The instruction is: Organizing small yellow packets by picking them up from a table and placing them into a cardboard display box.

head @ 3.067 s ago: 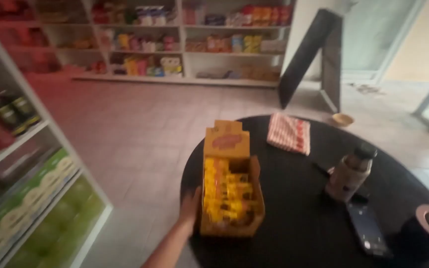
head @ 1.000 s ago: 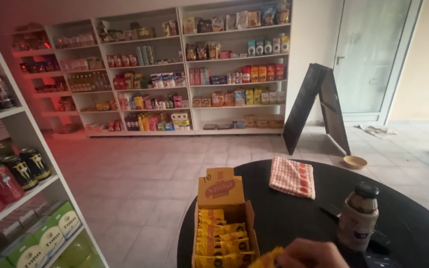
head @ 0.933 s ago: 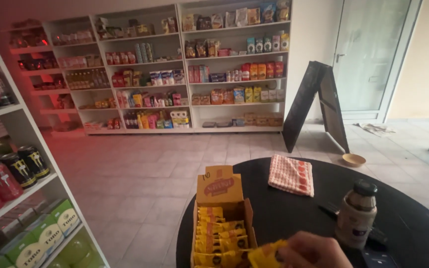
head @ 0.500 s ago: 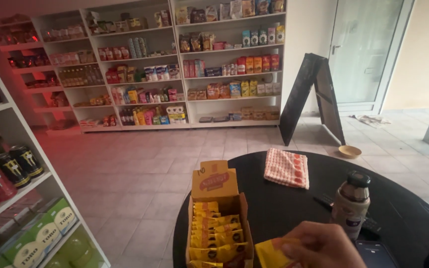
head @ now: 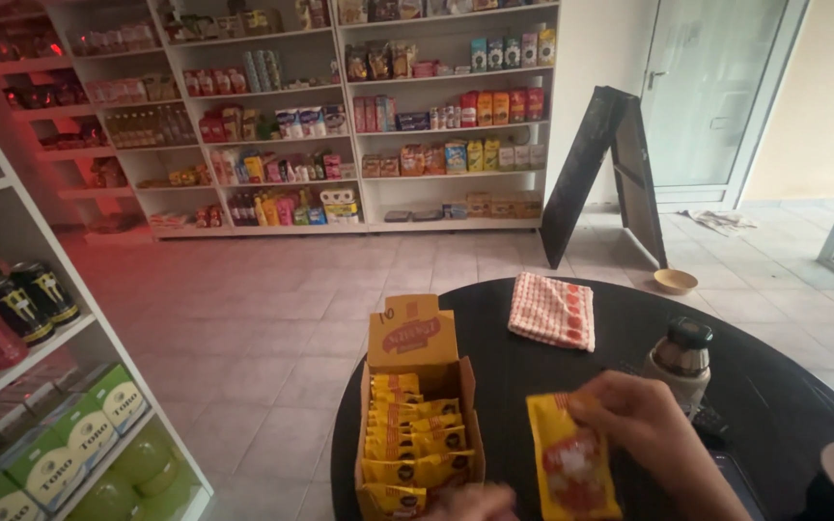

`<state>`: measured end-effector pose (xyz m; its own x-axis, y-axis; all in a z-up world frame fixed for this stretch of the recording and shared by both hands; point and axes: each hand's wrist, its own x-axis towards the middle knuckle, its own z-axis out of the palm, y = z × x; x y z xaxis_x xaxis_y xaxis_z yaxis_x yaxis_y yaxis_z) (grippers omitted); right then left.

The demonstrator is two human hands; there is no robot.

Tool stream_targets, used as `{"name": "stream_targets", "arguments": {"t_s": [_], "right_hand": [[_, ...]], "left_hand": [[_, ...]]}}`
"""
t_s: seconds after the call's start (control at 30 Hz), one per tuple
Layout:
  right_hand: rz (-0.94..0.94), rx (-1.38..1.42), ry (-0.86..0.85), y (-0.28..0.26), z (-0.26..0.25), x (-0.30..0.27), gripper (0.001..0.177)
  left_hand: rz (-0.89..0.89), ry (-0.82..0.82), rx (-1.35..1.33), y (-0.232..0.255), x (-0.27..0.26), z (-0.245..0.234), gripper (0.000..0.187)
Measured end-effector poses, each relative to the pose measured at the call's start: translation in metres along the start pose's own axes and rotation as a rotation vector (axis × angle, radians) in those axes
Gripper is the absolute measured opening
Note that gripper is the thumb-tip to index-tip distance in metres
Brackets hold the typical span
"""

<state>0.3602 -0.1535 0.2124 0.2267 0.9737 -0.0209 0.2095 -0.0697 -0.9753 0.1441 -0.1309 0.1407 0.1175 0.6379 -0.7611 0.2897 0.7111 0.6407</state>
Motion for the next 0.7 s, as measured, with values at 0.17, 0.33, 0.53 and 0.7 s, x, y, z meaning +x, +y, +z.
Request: {"name": "stream_targets", "arguments": {"t_s": [0.17,0.33,0.53,0.7], "right_hand": [[0.181,0.024,-0.096,0.084,0.006,0.072,0.016],[0.343,0.053,-0.190,0.205,0.021,0.134,0.013],[0.315,-0.287,-0.153,0.157,0.018,0.121,0.024],[0.059,-0.651,-0.090,0.137,0.015,0.113,0.030]], "left_hand": [[1.224,0.647,0.661,-0.040,0.049,-0.037,0.043],[0.715,0.408,1.203,-0.021,0.057,-0.042,0.071],[0.898,0.643,0.933,-0.020,0.073,-0.037,0.030],[1.020,0.742,0.928,-0.016,0.063,-0.041,0.023]]}}
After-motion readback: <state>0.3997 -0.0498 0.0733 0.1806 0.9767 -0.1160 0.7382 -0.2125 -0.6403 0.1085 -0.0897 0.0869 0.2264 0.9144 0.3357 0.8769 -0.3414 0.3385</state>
